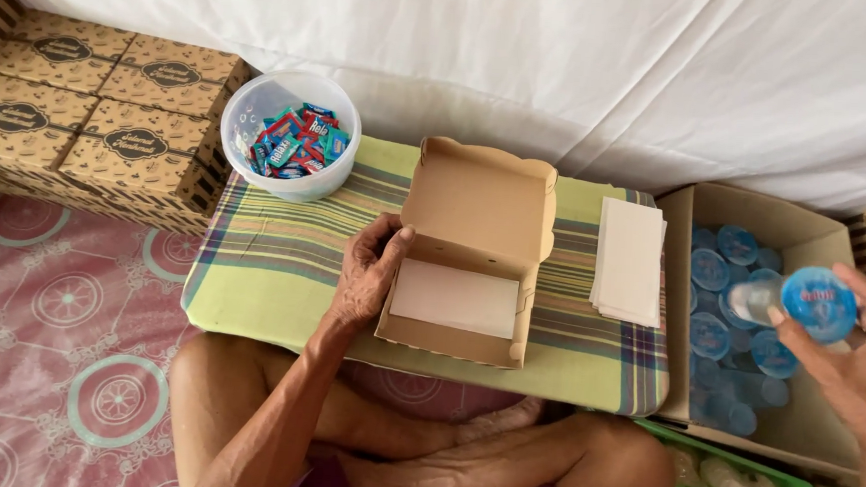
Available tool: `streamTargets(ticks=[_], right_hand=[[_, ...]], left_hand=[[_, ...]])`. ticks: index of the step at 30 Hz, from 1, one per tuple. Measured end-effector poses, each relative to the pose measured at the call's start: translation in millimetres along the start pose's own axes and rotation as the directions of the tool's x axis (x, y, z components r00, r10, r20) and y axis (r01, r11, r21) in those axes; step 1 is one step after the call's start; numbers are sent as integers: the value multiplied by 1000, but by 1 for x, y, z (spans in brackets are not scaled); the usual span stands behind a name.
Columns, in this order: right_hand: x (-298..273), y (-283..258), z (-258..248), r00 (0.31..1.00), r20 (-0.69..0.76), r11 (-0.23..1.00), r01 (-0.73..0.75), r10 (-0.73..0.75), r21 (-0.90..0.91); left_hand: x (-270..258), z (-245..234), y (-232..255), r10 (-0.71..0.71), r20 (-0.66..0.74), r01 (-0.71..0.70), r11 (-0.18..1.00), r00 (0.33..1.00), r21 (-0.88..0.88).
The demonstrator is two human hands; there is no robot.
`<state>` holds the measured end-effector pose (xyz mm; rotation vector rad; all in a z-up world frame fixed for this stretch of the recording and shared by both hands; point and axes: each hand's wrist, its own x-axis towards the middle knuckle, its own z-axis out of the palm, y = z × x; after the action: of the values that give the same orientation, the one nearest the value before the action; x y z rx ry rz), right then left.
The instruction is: A person is manually assembling small cardboard boxes and filling them with a wrapped snack, a small cup of water, and a straw.
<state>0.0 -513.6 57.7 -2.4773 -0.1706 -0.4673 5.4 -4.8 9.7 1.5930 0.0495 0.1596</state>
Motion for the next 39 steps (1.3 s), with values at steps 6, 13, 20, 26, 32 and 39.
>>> streamTargets(ticks=[6, 13, 20, 26, 32, 39], right_hand=[[33, -95, 19, 965, 95, 958, 225, -244, 178], [50, -190, 65, 906, 190, 866, 273, -378, 420], [42, -235, 97, 847, 263, 883, 411, -462, 227], [21, -239, 116, 834, 336, 899, 405, -438, 167], [7, -221, 141, 835, 167, 846, 489, -525, 214], [-20, -210, 179, 899, -46, 900, 435, -435, -17]], left_hand=[[-1, 1, 1, 7, -4, -7, 1000, 1000, -2], [-1, 0, -1, 4, -16, -4, 1000, 1000, -6], [-1, -3, -4, 2, -16, -3, 999, 1000, -38], [0, -6, -11, 27, -4, -27, 997, 1000, -69], [5, -6, -29, 47, -2, -46, 995, 999, -92], [7, -9, -27, 33, 5, -32, 996, 999, -80]])
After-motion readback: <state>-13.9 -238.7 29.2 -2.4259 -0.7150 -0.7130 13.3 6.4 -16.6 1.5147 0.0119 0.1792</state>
